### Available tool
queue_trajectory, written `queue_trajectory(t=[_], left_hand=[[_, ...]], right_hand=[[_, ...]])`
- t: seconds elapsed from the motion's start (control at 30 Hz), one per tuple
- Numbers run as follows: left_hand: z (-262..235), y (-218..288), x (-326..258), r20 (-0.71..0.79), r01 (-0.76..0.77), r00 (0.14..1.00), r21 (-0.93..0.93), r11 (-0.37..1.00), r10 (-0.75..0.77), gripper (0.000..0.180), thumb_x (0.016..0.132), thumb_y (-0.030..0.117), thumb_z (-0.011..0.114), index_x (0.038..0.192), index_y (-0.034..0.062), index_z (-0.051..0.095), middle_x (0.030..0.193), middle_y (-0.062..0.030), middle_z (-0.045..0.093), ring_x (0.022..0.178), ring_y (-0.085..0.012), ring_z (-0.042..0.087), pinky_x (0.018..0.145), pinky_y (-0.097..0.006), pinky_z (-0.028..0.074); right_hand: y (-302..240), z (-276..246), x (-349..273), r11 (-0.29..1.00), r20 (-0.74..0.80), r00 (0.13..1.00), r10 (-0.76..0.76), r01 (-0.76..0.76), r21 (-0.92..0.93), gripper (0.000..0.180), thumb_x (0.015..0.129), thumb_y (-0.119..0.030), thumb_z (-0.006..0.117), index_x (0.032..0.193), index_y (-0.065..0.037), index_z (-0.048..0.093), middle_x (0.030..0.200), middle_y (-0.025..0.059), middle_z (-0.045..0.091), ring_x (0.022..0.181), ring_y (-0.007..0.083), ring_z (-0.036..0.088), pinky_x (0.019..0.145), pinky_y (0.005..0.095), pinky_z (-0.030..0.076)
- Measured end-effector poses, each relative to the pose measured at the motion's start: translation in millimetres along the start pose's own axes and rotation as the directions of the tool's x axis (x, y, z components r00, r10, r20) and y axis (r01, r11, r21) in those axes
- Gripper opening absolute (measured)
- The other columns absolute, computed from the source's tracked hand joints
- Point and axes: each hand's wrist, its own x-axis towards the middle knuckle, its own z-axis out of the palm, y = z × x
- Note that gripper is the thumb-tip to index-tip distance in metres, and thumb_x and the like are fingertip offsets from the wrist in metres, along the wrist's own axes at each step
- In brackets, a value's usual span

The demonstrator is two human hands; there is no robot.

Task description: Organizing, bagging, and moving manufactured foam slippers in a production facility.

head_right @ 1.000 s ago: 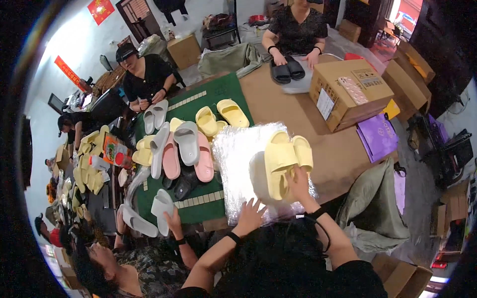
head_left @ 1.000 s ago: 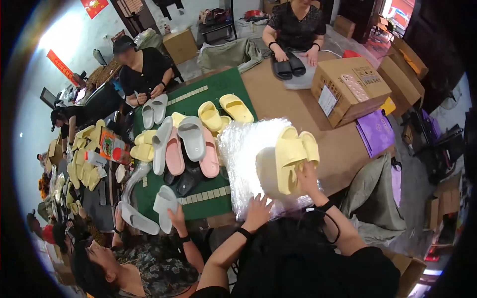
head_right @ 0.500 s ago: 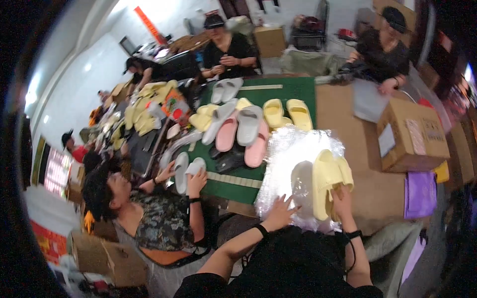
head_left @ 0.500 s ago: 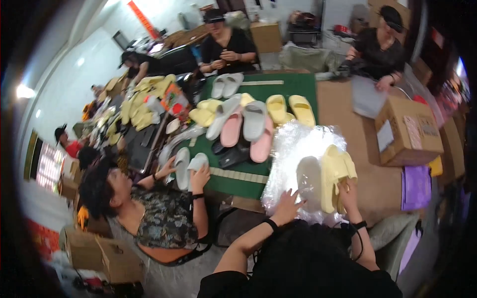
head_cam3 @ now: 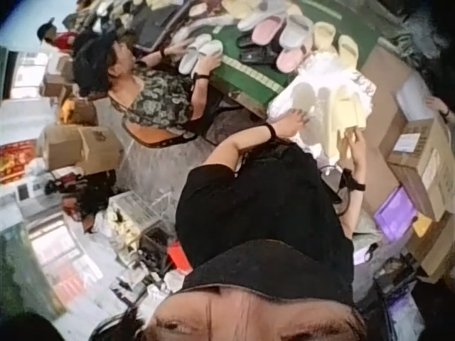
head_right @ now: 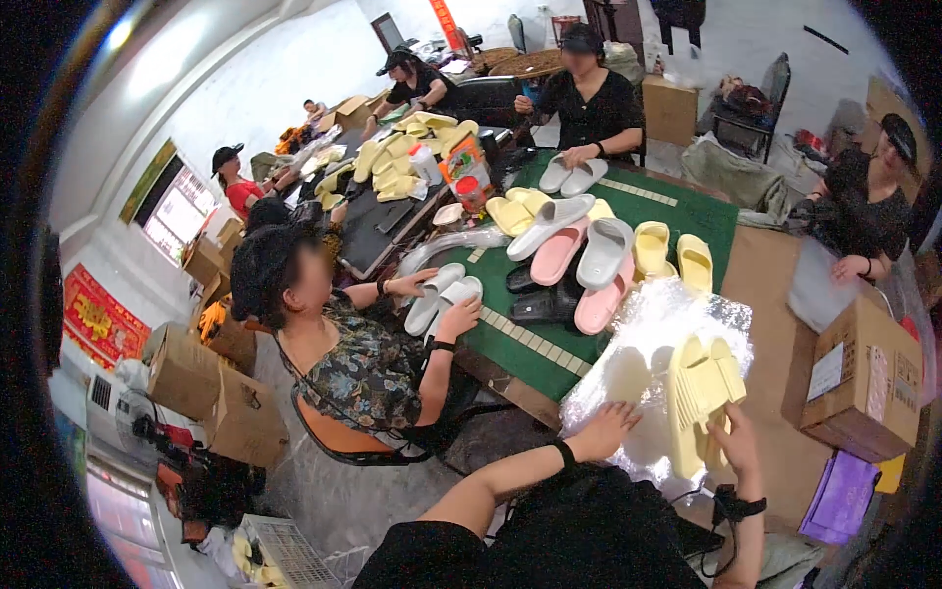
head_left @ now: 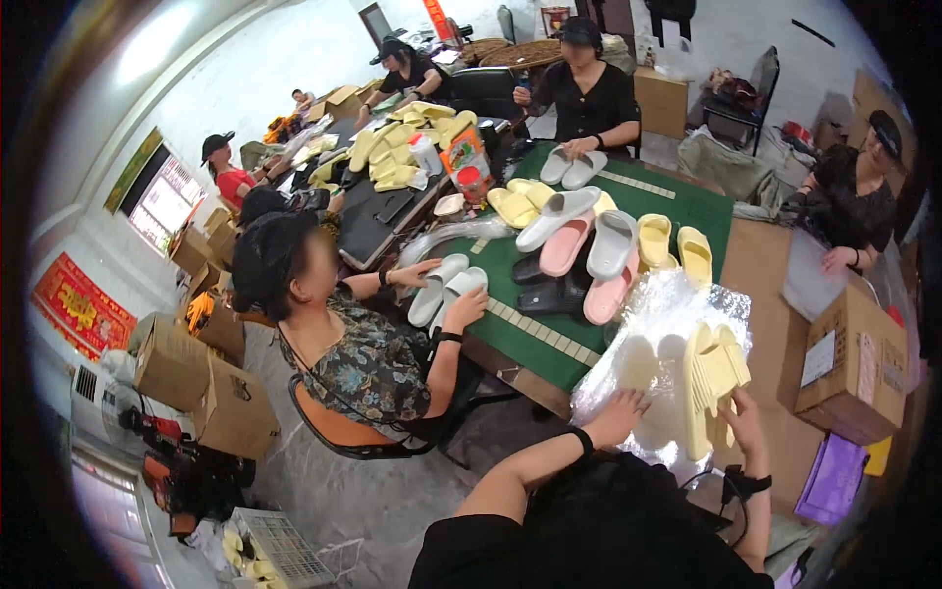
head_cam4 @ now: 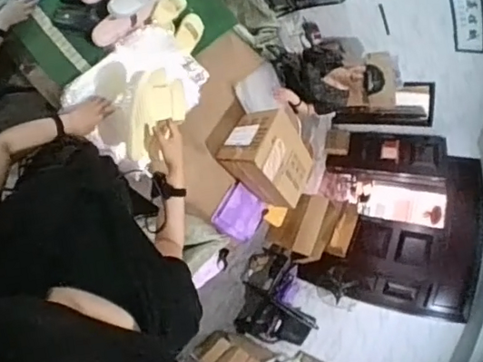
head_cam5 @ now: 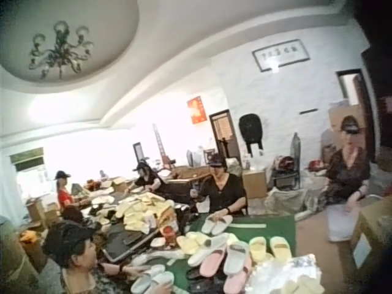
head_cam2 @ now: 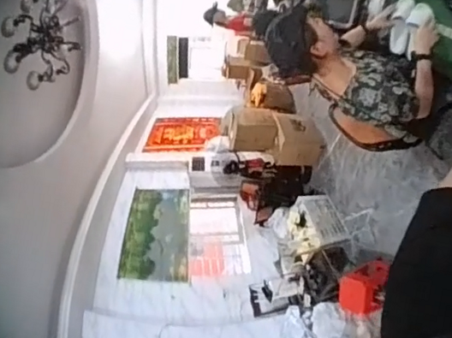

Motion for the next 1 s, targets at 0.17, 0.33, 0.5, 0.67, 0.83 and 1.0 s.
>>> queue_trajectory(t=[0.17, 0.33, 0.5, 0.67, 0.83, 1.0], left_hand=[[14.8, -13.3, 9.7, 0.036, -0.047, 0.998, 0.085, 0.995, 0.044, 0.061, 0.078, 0.009, 0.047, 0.135, 0.0069, 0.027, 0.135, -0.0227, 0.03, 0.122, -0.0382, 0.033, 0.098, -0.049, 0.026], [20.5, -17.2, 24.0, -0.04, -0.019, 0.999, 0.12, 0.993, 0.024, 0.05, 0.083, 0.017, 0.043, 0.132, 0.0235, 0.036, 0.132, -0.0195, 0.036, 0.122, -0.0371, 0.032, 0.099, -0.048, 0.025], [16.6, -14.8, 41.7, 0.002, -0.04, 0.999, 0.178, 0.983, 0.04, 0.047, 0.081, 0.02, 0.044, 0.126, 0.0069, 0.043, 0.132, -0.0174, 0.037, 0.124, -0.0351, 0.031, 0.103, -0.049, 0.019], [20.6, -18.7, 50.4, -0.131, -0.078, 0.985, 0.236, 0.969, 0.111, 0.04, 0.083, 0.023, 0.042, 0.121, 0.0137, 0.05, 0.124, -0.0148, 0.047, 0.118, -0.0312, 0.039, 0.098, -0.047, 0.027], [10.3, -21.0, 66.0, -0.047, 0.06, 0.997, -0.073, 0.996, -0.064, 0.03, 0.082, 0.024, 0.046, 0.108, 0.0117, 0.056, 0.114, -0.0119, 0.053, 0.105, -0.0302, 0.048, 0.085, -0.045, 0.038], [3.2, -24.7, 88.0, 0.102, 0.123, 0.99, -0.308, 0.943, -0.096, 0.029, 0.075, 0.023, 0.056, 0.103, 0.0126, 0.058, 0.099, -0.0125, 0.058, 0.091, -0.0341, 0.053, 0.079, -0.042, 0.043]], right_hand=[[-9.9, -14.1, 2.9, 0.967, 0.267, 0.964, 0.007, -0.074, 0.243, 0.049, 0.07, 0.001, 0.059, 0.118, 0.003, 0.05, 0.122, 0.0104, 0.049, 0.117, 0.0193, 0.041, 0.099, 0.0307, 0.029], [-5.5, -19.2, 6.4, 0.963, 0.444, 0.895, -0.033, -0.09, 0.254, 0.051, 0.067, 0.003, 0.058, 0.118, 0.003, 0.05, 0.122, 0.0077, 0.05, 0.117, 0.0174, 0.041, 0.098, 0.0308, 0.03], [-8.9, -11.4, 16.4, 0.994, 0.367, 0.928, 0.061, -0.022, -0.108, 0.051, 0.068, -0.009, 0.065, 0.116, 0.001, 0.051, 0.115, 0.0106, 0.054, 0.109, 0.0187, 0.046, 0.094, 0.0291, 0.034], [-12.6, -8.3, 13.3, 0.96, 0.001, 0.993, -0.115, 0.112, -0.258, 0.049, 0.073, -0.016, 0.067, 0.116, 0.001, 0.051, 0.11, 0.0127, 0.056, 0.105, 0.0222, 0.049, 0.093, 0.0306, 0.035], [-9.0, -27.8, 7.0, 0.995, 0.166, 0.985, -0.054, 0.067, -0.069, 0.032, 0.076, -0.017, 0.066, 0.102, 0.0, 0.059, 0.108, 0.0086, 0.056, 0.102, 0.0171, 0.049, 0.088, 0.0298, 0.037], [2.0, -13.7, -10.2, 0.98, 0.523, 0.849, 0.082, -0.164, 0.112, 0.03, 0.081, -0.013, 0.06, 0.108, -0.001, 0.058, 0.108, 0.0025, 0.056, 0.098, 0.0122, 0.049, 0.086, 0.026, 0.038]])
